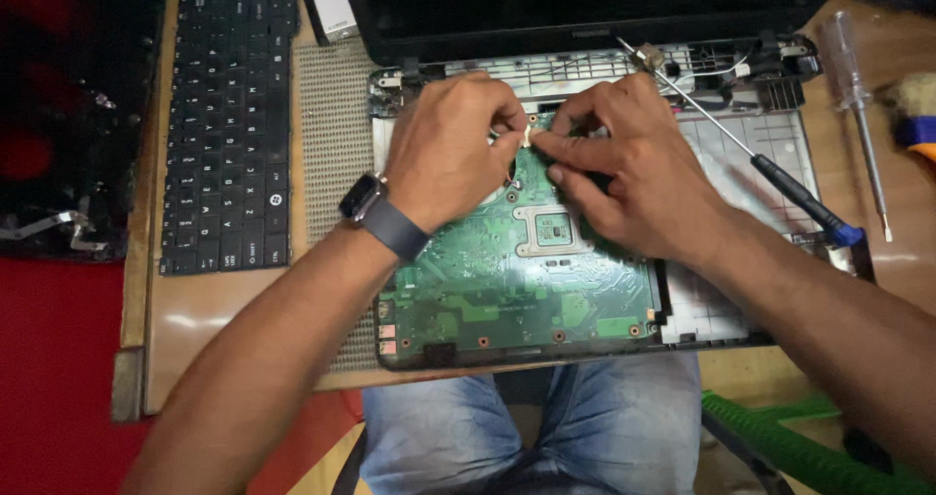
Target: The person works on a disassembled laptop placed on their lap, using their hands to connect and disconnect small ribbon cables and wires on the motherboard. They handle the internal components, including the cooling fan and various connectors, while seated.
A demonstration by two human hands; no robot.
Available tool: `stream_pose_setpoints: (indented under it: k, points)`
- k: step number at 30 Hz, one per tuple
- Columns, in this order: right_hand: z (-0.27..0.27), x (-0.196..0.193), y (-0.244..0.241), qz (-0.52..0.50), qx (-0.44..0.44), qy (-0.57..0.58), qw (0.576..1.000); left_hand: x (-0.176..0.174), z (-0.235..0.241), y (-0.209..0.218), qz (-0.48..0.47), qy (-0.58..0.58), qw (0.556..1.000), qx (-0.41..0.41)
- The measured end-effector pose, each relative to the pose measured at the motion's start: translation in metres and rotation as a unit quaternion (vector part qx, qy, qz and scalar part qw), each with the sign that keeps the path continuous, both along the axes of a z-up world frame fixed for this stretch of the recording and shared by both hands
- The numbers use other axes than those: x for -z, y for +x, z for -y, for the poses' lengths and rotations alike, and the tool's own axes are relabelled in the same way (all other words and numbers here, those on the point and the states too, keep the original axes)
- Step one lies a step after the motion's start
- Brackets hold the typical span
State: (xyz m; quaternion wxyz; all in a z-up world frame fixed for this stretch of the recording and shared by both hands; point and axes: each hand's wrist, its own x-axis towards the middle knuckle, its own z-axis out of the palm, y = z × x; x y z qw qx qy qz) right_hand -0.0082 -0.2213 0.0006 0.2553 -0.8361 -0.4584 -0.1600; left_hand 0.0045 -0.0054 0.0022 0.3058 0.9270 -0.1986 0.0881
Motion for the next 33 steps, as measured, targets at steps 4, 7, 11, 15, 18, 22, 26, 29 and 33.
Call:
stream_pose_setpoints:
  k: [4,7,11,15,18,22,26,29,33]
  points:
    - [0.001,0.003,0.001,-0.001,0.013,0.023,1.000,-0.005,0.005,-0.003,-0.013,0.002,1.000,0.009]
    - [0.001,0.004,0.001,-0.009,0.016,0.024,1.000,-0.005,0.007,-0.009,0.003,0.039,0.999,-0.022]
    - [0.002,0.005,0.002,0.009,0.008,0.015,1.000,0.000,0.010,-0.010,0.020,0.043,0.999,-0.012]
    - [0.001,0.003,0.002,0.004,0.001,0.012,1.000,0.004,0.014,-0.012,0.053,0.032,0.998,-0.021]
    - [0.002,0.003,0.001,0.000,-0.001,0.010,1.000,0.006,0.013,-0.012,0.055,0.015,0.998,-0.017]
    - [0.001,0.003,0.002,-0.015,0.015,0.027,0.999,0.004,0.005,-0.003,0.030,0.009,1.000,-0.002]
    - [0.000,0.004,0.001,-0.016,0.025,0.018,0.999,-0.002,-0.004,0.000,0.012,0.015,0.999,0.036]
    - [0.002,0.005,0.001,-0.021,0.032,0.022,0.999,-0.004,-0.003,0.001,0.015,0.015,0.999,0.041]
    - [0.001,0.005,0.001,-0.020,0.036,0.016,0.999,-0.005,-0.003,0.007,-0.002,0.033,0.998,0.047]
